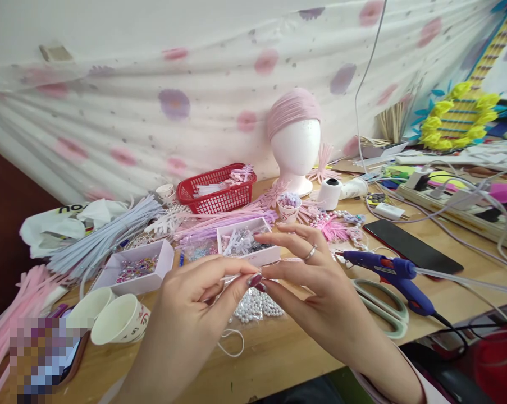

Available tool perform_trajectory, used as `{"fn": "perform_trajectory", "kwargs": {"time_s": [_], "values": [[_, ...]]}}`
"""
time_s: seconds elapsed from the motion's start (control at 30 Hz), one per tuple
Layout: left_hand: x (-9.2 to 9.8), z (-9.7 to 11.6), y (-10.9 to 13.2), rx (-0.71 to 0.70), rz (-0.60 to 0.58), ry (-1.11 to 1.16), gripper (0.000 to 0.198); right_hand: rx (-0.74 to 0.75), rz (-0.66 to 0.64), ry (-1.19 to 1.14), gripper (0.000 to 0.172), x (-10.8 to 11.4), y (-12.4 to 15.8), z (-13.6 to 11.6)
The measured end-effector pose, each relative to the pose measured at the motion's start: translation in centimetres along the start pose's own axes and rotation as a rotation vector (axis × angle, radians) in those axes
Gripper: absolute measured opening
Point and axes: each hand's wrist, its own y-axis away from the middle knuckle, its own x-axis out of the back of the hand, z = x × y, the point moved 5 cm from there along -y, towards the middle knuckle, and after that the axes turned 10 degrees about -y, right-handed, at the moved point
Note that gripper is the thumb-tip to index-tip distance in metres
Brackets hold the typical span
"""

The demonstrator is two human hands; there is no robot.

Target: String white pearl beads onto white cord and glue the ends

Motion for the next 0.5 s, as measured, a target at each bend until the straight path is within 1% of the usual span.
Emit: {"fn": "perform_trajectory", "kwargs": {"time_s": [0.2, 0.3, 0.4, 0.5], "values": [[-0.02, 0.03, 0.15, -0.018, 0.002, -0.017, 0.018, -0.028, 0.049, -0.023, 0.011, 0.11, 0.15, 0.41], [-0.09, -0.05, 0.25, -0.024, 0.0, -0.017, 0.02, -0.05, 0.047, -0.019, 0.01, 0.11, 0.3, 0.71], [-0.14, -0.29, 0.47, -0.012, -0.012, -0.027, 0.02, -0.059, 0.025, -0.027, 0.009, 0.2, 0.41, 0.75], [-0.08, -0.66, 0.75, 0.017, -0.017, -0.008, 0.021, -0.079, -0.052, -0.059, 0.019, 0.36, 0.68, 0.66]]}}
